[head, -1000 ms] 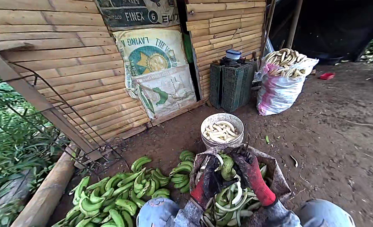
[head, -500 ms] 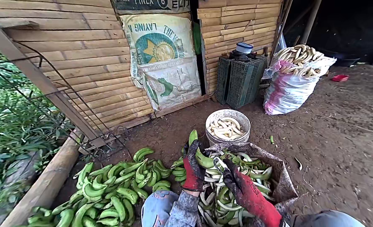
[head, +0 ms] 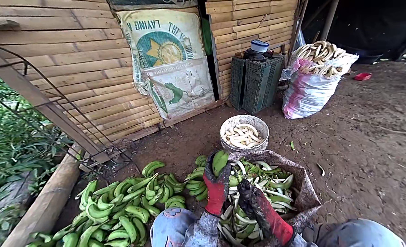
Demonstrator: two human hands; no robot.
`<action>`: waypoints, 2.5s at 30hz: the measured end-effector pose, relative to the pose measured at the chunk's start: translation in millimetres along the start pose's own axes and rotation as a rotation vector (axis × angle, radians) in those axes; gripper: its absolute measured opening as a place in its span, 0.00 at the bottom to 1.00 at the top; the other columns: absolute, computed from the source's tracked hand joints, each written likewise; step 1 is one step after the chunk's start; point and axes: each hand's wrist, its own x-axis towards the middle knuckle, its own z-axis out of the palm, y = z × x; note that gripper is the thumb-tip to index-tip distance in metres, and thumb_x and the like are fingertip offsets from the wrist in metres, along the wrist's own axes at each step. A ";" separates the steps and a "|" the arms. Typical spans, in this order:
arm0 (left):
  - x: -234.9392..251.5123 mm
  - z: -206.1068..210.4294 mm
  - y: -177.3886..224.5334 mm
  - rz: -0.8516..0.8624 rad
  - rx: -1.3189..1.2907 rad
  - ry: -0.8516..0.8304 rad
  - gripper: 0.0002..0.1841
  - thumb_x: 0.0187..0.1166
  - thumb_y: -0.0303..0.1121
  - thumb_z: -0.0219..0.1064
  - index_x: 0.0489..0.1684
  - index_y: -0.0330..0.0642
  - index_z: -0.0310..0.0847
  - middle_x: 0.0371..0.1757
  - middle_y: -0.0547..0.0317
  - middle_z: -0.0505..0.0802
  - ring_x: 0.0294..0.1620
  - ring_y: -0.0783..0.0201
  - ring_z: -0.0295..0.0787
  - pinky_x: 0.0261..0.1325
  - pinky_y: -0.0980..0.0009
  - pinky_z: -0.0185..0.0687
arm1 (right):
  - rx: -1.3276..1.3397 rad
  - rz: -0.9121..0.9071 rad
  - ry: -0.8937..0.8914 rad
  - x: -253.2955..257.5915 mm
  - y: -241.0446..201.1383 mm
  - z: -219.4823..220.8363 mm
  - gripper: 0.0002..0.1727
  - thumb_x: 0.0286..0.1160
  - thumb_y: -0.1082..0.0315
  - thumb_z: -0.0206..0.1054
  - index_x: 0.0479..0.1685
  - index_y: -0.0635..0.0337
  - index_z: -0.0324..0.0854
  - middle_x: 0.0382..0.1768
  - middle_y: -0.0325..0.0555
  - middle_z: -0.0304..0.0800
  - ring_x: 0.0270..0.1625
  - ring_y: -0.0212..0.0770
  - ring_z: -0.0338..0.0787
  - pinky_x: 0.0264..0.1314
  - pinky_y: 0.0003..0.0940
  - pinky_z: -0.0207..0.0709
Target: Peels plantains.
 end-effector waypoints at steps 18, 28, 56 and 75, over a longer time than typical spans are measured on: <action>-19.0 -0.3 -9.6 -0.600 -0.073 -0.305 0.21 0.94 0.35 0.40 0.66 0.32 0.74 0.42 0.55 0.90 0.37 0.69 0.87 0.44 0.71 0.87 | -1.512 -0.267 0.144 10.4 -64.0 -41.8 0.22 0.74 0.65 0.66 0.67 0.64 0.83 0.60 0.64 0.89 0.58 0.65 0.91 0.57 0.62 0.81; 0.9 -13.7 -35.0 -0.690 -0.417 -0.186 0.24 0.96 0.42 0.34 0.69 0.36 0.71 0.39 0.54 0.90 0.31 0.65 0.89 0.33 0.71 0.89 | -0.875 -0.251 -0.072 6.4 -57.5 -46.5 0.16 0.84 0.55 0.65 0.56 0.58 0.85 0.40 0.38 0.91 0.34 0.27 0.87 0.39 0.27 0.82; -1.6 -11.8 -31.3 -0.616 0.126 0.095 0.26 0.94 0.40 0.51 0.83 0.32 0.61 0.66 0.39 0.84 0.60 0.61 0.85 0.66 0.64 0.81 | -1.234 -0.298 0.308 4.9 -40.2 -25.2 0.23 0.69 0.68 0.70 0.66 0.59 0.86 0.57 0.58 0.91 0.58 0.56 0.92 0.63 0.55 0.83; -20.2 -11.8 14.5 -0.437 0.575 -0.650 0.25 0.93 0.29 0.48 0.83 0.21 0.61 0.81 0.29 0.75 0.85 0.50 0.69 0.89 0.62 0.55 | -1.362 -0.098 0.369 27.6 -44.3 -42.5 0.21 0.79 0.67 0.63 0.71 0.58 0.83 0.61 0.62 0.89 0.65 0.61 0.89 0.69 0.59 0.78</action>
